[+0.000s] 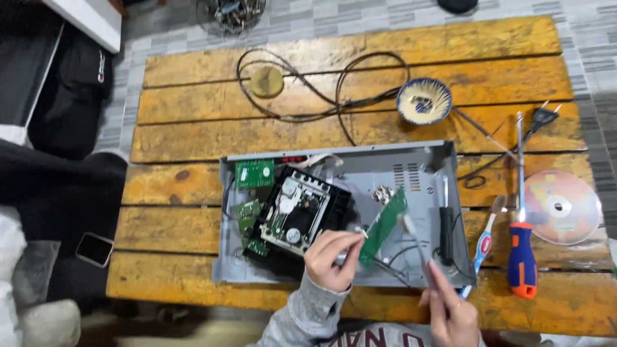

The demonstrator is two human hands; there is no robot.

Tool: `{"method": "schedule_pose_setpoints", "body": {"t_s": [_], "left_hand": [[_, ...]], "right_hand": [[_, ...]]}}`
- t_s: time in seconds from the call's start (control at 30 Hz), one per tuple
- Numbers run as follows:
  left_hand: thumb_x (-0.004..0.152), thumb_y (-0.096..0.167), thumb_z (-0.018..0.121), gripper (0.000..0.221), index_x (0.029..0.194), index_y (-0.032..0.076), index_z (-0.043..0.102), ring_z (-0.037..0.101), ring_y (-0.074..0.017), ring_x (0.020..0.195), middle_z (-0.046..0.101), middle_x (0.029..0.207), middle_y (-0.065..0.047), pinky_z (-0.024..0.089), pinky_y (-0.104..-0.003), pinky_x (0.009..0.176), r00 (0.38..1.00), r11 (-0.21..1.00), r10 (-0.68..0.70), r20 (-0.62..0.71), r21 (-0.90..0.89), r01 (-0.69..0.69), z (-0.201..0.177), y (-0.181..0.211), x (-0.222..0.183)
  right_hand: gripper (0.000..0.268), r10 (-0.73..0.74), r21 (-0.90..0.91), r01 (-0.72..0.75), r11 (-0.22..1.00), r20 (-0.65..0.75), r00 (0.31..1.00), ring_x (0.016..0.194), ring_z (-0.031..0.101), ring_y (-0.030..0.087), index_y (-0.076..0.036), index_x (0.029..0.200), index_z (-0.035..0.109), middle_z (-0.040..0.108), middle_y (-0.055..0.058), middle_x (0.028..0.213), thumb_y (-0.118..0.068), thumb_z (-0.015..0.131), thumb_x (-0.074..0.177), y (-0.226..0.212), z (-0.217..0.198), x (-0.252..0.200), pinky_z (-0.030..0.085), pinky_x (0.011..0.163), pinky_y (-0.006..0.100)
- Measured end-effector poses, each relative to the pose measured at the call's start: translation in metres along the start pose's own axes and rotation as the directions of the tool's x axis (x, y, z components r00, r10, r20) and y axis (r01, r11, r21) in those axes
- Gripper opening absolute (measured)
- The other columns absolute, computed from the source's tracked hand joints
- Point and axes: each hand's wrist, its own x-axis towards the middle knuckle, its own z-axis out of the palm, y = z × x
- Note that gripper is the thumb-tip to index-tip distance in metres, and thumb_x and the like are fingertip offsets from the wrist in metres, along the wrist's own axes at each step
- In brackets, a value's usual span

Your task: Cleaning and inspecting a circuit board inside an electronic device using a toothbrush and a probe

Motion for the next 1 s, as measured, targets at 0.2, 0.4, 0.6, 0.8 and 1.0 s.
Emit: {"method": "schedule_pose_setpoints", "body": {"t_s": [0.2,0.4,0.6,0.8,1.0], "left_hand": [[0.091,0.002,0.067,0.007,0.092,-0.003,0.072,0.072,-0.0271,0.077,0.073,0.088,-0.015,0.061,-0.035,0.075,0.990,0.987,-0.114,-0.079,0.108,0.123,0.003,-0.006,0.000],[0.092,0.003,0.070,0.005,0.096,0.002,0.073,0.071,-0.0206,0.079,0.073,0.093,-0.013,0.060,-0.027,0.068,0.940,0.942,-0.329,-0.085,0.039,0.333,0.002,-0.015,-0.007],[0.093,0.004,0.069,0.006,0.097,0.003,0.073,0.070,-0.0155,0.077,0.073,0.092,-0.011,0.057,-0.023,0.064,0.860,0.860,-0.508,-0.049,-0.086,0.503,-0.003,-0.021,-0.008],[0.099,0.014,0.059,0.018,0.111,0.006,0.070,0.067,-0.0130,0.076,0.070,0.093,-0.006,0.055,-0.023,0.062,0.841,0.841,-0.541,-0.021,0.006,0.541,-0.006,-0.030,-0.012],[0.093,0.010,0.067,0.020,0.112,0.008,0.071,0.063,-0.0271,0.067,0.060,0.081,-0.011,0.053,-0.034,0.049,0.898,0.894,-0.428,-0.100,0.102,0.437,-0.002,-0.038,-0.016]], "right_hand": [[0.043,-0.334,-0.101,0.346,0.933,0.122,0.935,0.113,0.069,0.013,-0.003,0.139,0.057,0.064,0.005,0.137,-0.007,0.056,0.096,-0.040,-0.003,0.037,0.049,0.101,0.026],[0.048,-0.277,-0.135,0.303,0.943,0.180,0.944,0.097,0.074,0.020,-0.012,0.142,0.056,0.069,0.015,0.128,-0.006,0.060,0.095,-0.042,-0.008,0.046,0.057,0.095,0.030],[0.047,-0.303,-0.041,0.336,0.941,0.340,0.890,0.077,0.073,0.016,-0.013,0.140,0.057,0.075,0.006,0.116,-0.010,0.062,0.093,-0.064,-0.019,0.043,0.056,0.078,0.029],[0.044,-0.267,-0.201,0.300,0.933,0.175,0.948,0.105,0.070,0.030,-0.005,0.143,0.059,0.069,0.021,0.129,-0.005,0.058,0.099,-0.064,-0.017,0.082,0.052,0.092,0.036],[0.046,-0.258,-0.146,0.304,0.941,0.267,0.928,0.075,0.071,0.033,-0.025,0.130,0.070,0.074,0.006,0.084,-0.008,0.065,0.087,-0.074,-0.002,0.054,0.056,0.060,0.045]]}}
